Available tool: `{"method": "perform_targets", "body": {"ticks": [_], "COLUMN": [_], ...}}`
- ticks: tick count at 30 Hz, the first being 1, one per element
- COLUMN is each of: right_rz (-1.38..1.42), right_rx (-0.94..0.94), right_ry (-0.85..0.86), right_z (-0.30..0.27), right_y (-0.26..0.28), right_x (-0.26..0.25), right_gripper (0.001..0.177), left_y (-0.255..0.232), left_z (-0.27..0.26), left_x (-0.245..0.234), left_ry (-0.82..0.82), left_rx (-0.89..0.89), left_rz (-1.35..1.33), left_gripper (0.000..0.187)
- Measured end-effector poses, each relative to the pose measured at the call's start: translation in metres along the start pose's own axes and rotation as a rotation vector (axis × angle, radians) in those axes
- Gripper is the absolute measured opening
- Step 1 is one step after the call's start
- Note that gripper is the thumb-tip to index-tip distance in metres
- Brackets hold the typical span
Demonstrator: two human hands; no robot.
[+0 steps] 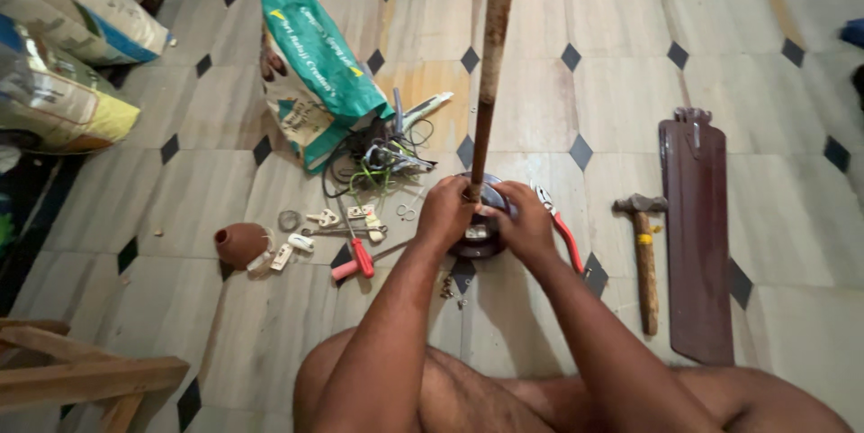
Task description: The person sits on the floor and assembles an electric fan by inserting a metal rod into the fan base and securing it with a nut. They use their hands to align and tighten the components.
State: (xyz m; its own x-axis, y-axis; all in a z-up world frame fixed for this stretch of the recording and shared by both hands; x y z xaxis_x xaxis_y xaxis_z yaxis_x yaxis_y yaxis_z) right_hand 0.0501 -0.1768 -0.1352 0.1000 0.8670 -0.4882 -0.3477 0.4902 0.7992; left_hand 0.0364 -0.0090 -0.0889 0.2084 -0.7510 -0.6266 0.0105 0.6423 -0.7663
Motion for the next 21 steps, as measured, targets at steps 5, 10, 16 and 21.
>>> {"method": "perform_targets", "body": {"ticks": [5,10,16,21], "right_rz": [-0.163,-0.196,-0.153,-0.419], "right_rx": [0.221,0.645,0.749,0.696], "right_ry": [-0.073,0.027,-0.008,0.142], "right_z": [-0.022,-0.046,-0.086,-0.098], "right_y": [-0.060,-0.112,-0.138,-0.144], "right_x": [-0.073,-0.114,-0.110,-0.104], "right_gripper": [0.022,0.030,0.029,0.029], "left_y": [-0.004,-0.014,-0.019,-0.027], "left_z": [0.000,-0.009,-0.034,-0.066], "left_x": [0.000,0.000,0.007,0.030], "left_ry": [-0.038,-0.101,-0.090,0.303], "left_rx": [0.009,-0.080,-0.324,-0.153], "left_rz": [-0.027,0.058,0.216,0.339], "left_gripper": [0.036,0.034,0.042,0.044]}}
Point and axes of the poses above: each hand's wrist, its own z-axis towards the middle knuckle, its own x-axis out of the palm, y = z × x, the point moved 2 cm from there along z, towards the middle knuckle, and after that the axes turned 4 degrees about -y, right-handed, at the moved point
